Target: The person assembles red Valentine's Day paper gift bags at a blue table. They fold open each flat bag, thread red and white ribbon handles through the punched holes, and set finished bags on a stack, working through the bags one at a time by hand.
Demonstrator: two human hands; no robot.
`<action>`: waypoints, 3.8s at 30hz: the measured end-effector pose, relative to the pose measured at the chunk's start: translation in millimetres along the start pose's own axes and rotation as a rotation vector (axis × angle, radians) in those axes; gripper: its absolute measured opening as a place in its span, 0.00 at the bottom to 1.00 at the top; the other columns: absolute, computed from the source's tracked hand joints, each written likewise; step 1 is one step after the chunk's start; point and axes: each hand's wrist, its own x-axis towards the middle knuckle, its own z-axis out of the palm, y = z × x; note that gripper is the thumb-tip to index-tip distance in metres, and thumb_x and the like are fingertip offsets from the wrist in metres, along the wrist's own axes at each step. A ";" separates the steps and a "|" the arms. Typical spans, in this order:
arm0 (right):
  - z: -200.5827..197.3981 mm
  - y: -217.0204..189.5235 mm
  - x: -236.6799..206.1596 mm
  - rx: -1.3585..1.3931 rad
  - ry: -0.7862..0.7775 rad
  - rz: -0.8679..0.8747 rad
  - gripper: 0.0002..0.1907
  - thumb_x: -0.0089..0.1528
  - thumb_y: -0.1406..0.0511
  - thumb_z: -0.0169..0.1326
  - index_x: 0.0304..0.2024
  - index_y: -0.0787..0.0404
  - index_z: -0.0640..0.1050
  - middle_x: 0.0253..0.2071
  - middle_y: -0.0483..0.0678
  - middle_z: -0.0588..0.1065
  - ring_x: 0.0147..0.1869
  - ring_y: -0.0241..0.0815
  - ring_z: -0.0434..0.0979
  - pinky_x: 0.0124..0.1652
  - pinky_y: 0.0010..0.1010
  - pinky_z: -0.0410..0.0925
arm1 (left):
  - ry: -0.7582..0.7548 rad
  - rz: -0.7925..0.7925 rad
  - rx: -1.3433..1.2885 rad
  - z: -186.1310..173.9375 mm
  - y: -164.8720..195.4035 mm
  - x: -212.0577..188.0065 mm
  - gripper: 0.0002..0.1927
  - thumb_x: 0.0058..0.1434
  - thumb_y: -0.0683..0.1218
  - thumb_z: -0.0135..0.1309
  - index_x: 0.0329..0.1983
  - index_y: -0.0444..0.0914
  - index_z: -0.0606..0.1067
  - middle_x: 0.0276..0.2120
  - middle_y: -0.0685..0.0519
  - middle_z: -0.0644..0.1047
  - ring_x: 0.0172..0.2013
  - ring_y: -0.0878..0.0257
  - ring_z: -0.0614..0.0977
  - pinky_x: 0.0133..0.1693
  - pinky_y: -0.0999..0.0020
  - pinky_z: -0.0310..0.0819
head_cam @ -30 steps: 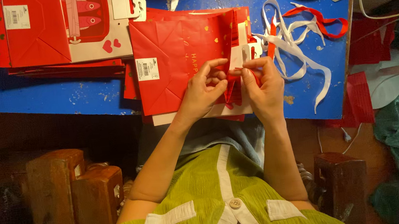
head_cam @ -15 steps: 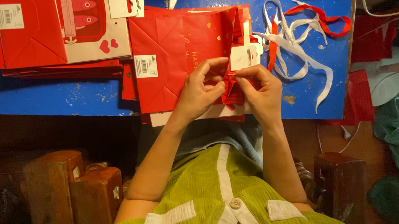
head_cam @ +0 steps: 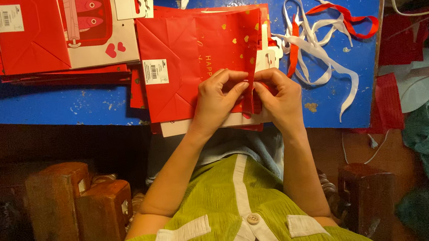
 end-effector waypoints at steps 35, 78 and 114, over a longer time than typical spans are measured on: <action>-0.4 -17.3 -15.9 -0.318 0.130 -0.319 0.07 0.65 0.70 0.61 0.45 0.65 0.80 0.41 0.50 0.75 0.42 0.43 0.78 0.41 0.30 0.72 | 0.128 0.145 0.256 7.6 -10.9 0.9 0.05 0.67 0.40 0.60 0.43 0.34 0.80 0.36 0.50 0.83 0.37 0.67 0.84 0.39 0.73 0.79; -0.3 1.1 -8.3 -0.244 0.114 -0.222 0.06 0.65 0.71 0.60 0.44 0.64 0.80 0.39 0.48 0.73 0.34 0.37 0.72 0.35 0.28 0.67 | 0.089 0.292 0.398 2.4 10.0 5.0 0.17 0.57 0.41 0.67 0.49 0.38 0.78 0.43 0.48 0.78 0.44 0.55 0.82 0.47 0.64 0.78; 0.8 4.1 -8.4 -0.213 0.114 -0.219 0.06 0.65 0.70 0.59 0.44 0.64 0.80 0.39 0.47 0.72 0.34 0.35 0.72 0.34 0.26 0.66 | 0.138 0.289 0.427 6.6 5.1 3.8 0.07 0.63 0.38 0.62 0.42 0.36 0.75 0.37 0.49 0.78 0.39 0.57 0.83 0.42 0.68 0.76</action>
